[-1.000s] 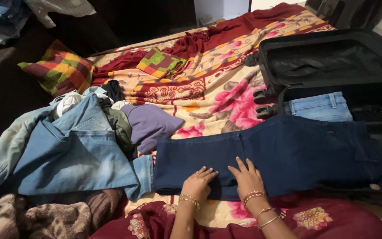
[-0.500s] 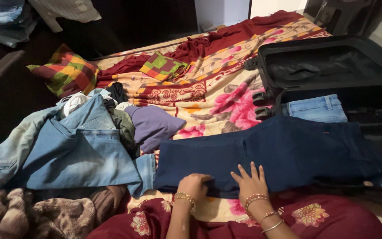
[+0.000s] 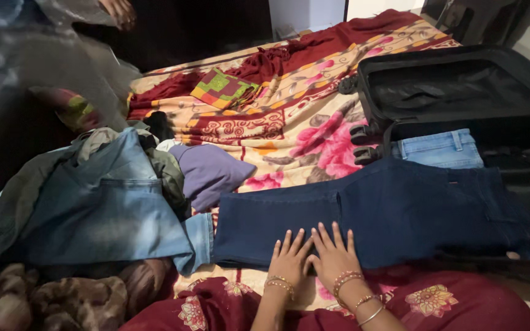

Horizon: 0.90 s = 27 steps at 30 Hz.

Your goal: The person folds a pair of light blue jeans and places them into an open suitcase. They then fold a pair of dark blue jeans and place them into the suitcase. Finally, they fold a purple top and place it on the bed.

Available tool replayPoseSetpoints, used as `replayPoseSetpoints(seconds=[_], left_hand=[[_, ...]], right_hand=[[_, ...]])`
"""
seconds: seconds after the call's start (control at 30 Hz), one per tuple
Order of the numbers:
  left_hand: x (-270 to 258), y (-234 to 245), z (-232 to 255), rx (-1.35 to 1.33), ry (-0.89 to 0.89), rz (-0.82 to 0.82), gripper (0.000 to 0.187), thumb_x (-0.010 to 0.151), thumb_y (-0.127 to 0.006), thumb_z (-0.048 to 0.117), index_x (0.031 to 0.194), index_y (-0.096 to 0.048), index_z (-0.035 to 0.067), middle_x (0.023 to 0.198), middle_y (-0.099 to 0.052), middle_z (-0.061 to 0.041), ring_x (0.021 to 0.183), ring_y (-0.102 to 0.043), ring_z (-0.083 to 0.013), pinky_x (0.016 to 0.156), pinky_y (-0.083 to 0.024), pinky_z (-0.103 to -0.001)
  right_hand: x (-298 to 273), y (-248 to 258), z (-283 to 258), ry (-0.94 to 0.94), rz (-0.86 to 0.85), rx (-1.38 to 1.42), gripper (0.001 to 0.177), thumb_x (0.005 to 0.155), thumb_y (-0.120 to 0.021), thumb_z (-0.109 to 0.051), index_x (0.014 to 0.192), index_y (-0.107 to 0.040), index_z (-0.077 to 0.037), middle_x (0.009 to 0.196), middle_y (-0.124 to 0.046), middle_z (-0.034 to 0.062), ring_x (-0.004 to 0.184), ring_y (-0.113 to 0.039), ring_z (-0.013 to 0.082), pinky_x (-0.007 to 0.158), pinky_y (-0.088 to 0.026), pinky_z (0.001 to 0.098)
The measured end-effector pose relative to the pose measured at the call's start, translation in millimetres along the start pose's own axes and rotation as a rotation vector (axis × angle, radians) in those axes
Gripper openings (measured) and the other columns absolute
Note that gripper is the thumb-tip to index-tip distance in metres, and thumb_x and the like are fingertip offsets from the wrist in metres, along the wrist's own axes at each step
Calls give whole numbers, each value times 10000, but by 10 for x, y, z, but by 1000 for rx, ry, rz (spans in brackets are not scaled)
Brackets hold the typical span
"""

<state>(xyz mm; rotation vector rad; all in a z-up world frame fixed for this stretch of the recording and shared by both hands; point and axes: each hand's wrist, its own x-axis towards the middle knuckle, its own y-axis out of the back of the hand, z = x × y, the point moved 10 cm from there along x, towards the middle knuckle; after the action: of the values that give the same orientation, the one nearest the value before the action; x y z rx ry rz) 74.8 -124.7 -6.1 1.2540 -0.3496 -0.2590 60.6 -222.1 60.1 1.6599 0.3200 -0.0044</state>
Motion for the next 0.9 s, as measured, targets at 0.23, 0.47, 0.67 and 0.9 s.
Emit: replayPoseSetpoints(seconds=[0.23,0.47,0.67,0.9], left_hand=[[14,329,-416,62,294,-8,629,987,-455,564,1570,-313,376,1667,-233,-22,1535,-172,-319,1207,-140,-566],[-253,704,-1047,207,654,165,703,944,-434,661,1567,-299,364,1666,-231,-44,1527,-172,-310,1204,-152,-549],[-680,1006,-1566,161,1039,396,916,773,-731,622,1512,-417,179,1590,-355,-197,1493,-298,-361,1182,-277,-513],[-975,963,-1946,-288,1188,702,837,772,-857,276,1497,-473,109,1385,-562,-210,1268,-552,-412,1055,-464,-502]], right_hand=[[100,-227,72,-41,-66,-76,703,1008,-470,-452,1605,-202,-196,1706,-88,17,1570,-3,295,1241,-9,585],[103,-178,42,-25,-87,-42,750,1002,-474,-511,1608,-160,-201,1706,-62,20,1571,29,293,1243,10,579],[-79,96,-22,-26,-210,-15,1080,836,-724,-623,1629,-123,-201,1723,5,68,1590,66,313,1264,26,567],[-161,240,73,-90,-198,-186,1087,831,-812,-467,1637,-107,-282,1729,45,111,1581,42,401,1242,9,611]])
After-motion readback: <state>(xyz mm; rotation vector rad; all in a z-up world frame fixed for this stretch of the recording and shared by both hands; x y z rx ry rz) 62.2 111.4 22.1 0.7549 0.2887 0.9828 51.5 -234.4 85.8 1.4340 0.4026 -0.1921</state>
